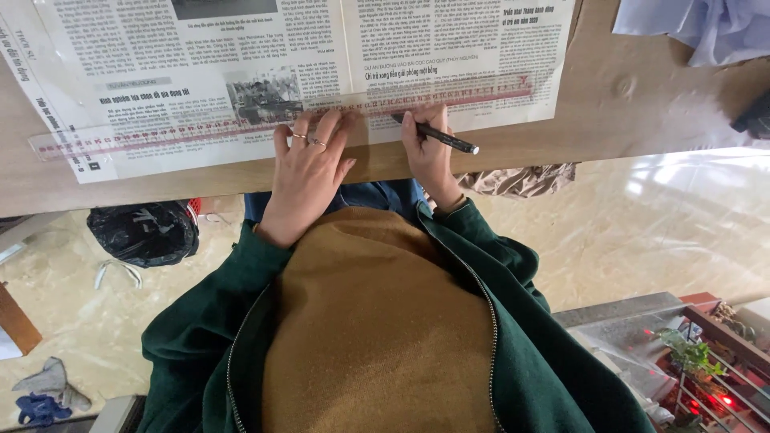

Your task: The person measures and marks a newspaper spread on a wooden table using a ruler and a pen. They align the ruler, draw lines, and make marks on the paper while occasionally adjusting the newspaper's position.

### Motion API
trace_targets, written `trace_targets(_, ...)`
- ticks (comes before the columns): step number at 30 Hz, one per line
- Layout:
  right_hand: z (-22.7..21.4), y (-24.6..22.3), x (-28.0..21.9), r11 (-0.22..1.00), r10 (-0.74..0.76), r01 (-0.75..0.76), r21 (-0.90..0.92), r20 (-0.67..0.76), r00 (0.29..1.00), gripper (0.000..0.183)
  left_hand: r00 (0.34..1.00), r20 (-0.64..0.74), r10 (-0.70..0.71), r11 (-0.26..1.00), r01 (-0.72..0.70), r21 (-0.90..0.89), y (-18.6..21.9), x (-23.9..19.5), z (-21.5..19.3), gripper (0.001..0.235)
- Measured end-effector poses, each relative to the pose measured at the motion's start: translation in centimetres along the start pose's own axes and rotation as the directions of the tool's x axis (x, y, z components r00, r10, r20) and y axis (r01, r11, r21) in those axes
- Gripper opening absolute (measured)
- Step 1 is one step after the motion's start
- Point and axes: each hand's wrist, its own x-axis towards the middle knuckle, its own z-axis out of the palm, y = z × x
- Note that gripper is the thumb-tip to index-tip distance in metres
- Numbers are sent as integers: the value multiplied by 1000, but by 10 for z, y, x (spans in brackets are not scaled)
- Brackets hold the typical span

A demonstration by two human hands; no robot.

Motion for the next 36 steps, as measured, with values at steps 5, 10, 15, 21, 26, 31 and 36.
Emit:
trace_targets(5, -1, 3, -3, 1000, -8, 8, -3, -3, 1000, 15, 1000, -5, 7, 1000, -7, 9, -1, -1, 4, 55)
trace_targets(10, 2, 7, -2, 1000, -14, 14, 10, -18, 1000, 16, 1000, 2, 14, 1000, -14, -2, -2, -1, 5, 57)
trace_targets(15, 2, 12, -3, 1000, -14, 14, 18, 13, 1000, 17, 1000, 13, 20, 1000, -20, -20, -3, 0, 2, 60)
trace_targets(21, 5, 10, -2, 1000, -4, 4, -3, -20, 1000, 15, 999, 18, 27, 999, -27, -18, -5, -1, 8, 62)
trace_targets(26, 0, 15, -3, 999, -22, 23, 41, -26, 999, 17, 999, 5, 46, 999, -46, -1, -6, 0, 0, 62)
trace_targets(31, 2, 8, 1, 997, -35, 39, 59, -63, 997, 20, 999, 24, 44, 999, -44, -21, -8, 0, -6, 57)
trace_targets(36, 10, 0, 2, 999, -29, 32, 40, -58, 998, 19, 999, 0, 36, 999, -36, -36, -7, 0, -7, 62)
